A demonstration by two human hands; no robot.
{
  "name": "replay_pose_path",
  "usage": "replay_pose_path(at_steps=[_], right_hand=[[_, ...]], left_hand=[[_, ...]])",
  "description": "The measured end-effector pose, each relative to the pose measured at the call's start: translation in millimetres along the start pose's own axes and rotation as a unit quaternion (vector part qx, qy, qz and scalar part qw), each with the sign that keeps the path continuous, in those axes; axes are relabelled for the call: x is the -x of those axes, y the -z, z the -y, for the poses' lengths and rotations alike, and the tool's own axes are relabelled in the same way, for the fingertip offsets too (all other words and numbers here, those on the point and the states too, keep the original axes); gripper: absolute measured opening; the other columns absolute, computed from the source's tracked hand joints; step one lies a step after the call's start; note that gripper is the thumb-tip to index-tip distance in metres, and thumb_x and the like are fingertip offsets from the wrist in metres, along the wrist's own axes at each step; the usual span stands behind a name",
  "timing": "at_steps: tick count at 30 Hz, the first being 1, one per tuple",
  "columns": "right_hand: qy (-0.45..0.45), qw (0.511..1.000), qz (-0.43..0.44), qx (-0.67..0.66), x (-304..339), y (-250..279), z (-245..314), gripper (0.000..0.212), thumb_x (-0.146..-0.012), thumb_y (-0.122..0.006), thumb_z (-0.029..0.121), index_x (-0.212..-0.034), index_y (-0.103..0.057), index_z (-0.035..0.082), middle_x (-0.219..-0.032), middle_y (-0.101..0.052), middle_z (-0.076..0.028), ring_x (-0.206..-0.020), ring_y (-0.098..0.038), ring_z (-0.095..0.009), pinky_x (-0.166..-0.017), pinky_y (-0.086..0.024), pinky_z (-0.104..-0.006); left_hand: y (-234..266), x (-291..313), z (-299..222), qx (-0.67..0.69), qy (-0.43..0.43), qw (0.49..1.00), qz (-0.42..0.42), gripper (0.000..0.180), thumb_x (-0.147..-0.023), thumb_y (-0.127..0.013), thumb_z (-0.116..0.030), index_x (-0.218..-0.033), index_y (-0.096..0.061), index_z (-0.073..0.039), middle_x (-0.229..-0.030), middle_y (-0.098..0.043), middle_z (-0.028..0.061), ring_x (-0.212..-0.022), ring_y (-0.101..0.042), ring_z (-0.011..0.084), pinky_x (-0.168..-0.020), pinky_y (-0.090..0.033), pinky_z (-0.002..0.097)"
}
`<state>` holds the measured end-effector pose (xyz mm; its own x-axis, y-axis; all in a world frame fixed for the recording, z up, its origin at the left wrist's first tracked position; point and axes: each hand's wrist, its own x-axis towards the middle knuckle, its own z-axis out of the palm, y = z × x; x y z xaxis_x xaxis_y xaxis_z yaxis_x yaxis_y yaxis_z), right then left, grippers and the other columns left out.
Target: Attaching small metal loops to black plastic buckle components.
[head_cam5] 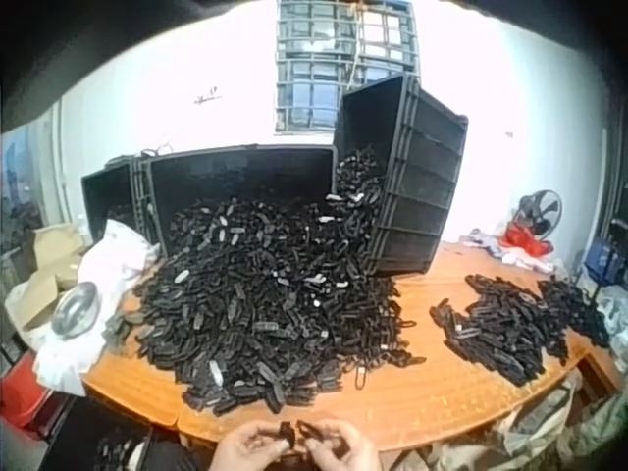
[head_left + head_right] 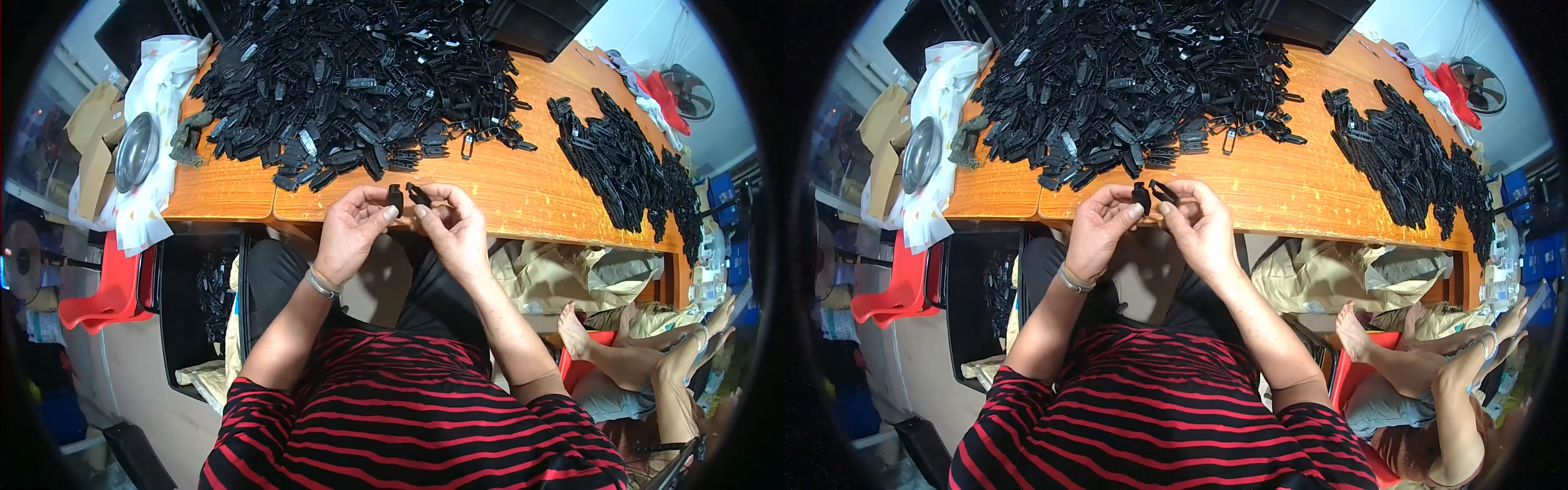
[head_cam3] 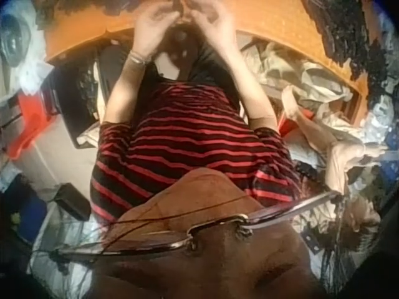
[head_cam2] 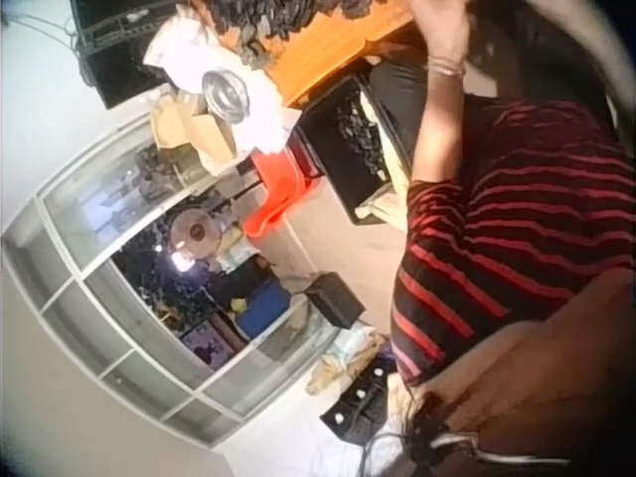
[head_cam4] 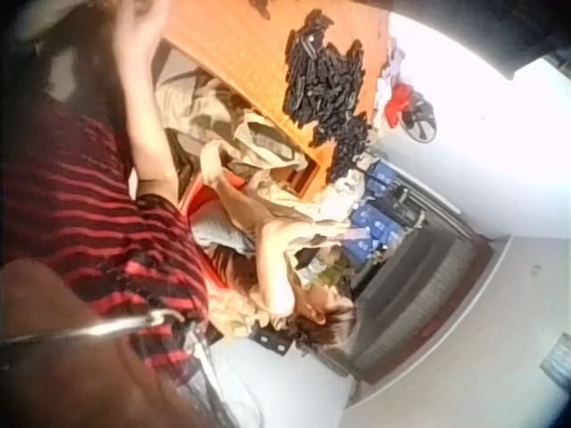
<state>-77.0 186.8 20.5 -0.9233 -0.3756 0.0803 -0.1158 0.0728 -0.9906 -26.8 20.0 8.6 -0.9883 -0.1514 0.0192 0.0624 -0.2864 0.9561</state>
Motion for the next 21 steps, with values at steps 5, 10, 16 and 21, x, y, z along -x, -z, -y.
replay_pose_path(at_steps=[5,10,16,21], right_hand=[[0.012,0.999,-0.004,-0.033,5.3,-6.9,-1.4,0.025,-0.089,-0.062,-0.001,-0.113,-0.058,-0.001,-0.089,-0.067,-0.004,-0.073,-0.064,-0.008,-0.069,-0.053,-0.0214],[0.046,0.999,-0.016,-0.001,8.7,-6.2,-1.5,0.023,-0.087,-0.064,-0.002,-0.11,-0.06,-0.001,-0.088,-0.066,-0.003,-0.073,-0.063,-0.007,-0.067,-0.052,-0.021],[0.133,0.982,-0.02,0.134,7.6,-4.4,1.9,0.022,-0.079,-0.072,-0.001,-0.1,-0.065,0.001,-0.082,-0.061,-0.003,-0.071,-0.062,-0.008,-0.06,-0.048,-0.0222],[0.268,0.929,-0.078,0.243,15.1,-16.1,-4.6,0.026,-0.072,-0.074,0.0,-0.096,-0.065,0.003,-0.078,-0.058,-0.011,-0.061,-0.062,-0.027,-0.055,-0.051,-0.0343]], left_hand=[[-7.6,5.1,-1.7,0.06,-0.021,0.998,0.016,0.024,-0.09,-0.063,0.0,-0.113,-0.057,0.001,-0.095,-0.065,0.0032,-0.083,-0.062,0.0069,-0.076,-0.051,0.0206],[-8.7,5.4,3.6,0.055,-0.028,0.998,0.013,0.025,-0.09,-0.062,0.001,-0.115,-0.057,0.001,-0.095,-0.065,0.0041,-0.083,-0.062,0.0076,-0.076,-0.052,0.0213],[-10.6,9.9,17.6,0.043,-0.06,0.997,-0.012,0.027,-0.092,-0.061,-0.002,-0.119,-0.057,0.001,-0.097,-0.065,0.0017,-0.08,-0.06,0.0055,-0.07,-0.049,0.0192],[-21.1,24.5,26.3,0.005,-0.056,0.997,-0.048,0.029,-0.094,-0.06,-0.007,-0.122,-0.057,0.001,-0.095,-0.063,-0.0007,-0.077,-0.055,0.0029,-0.067,-0.045,0.018]])
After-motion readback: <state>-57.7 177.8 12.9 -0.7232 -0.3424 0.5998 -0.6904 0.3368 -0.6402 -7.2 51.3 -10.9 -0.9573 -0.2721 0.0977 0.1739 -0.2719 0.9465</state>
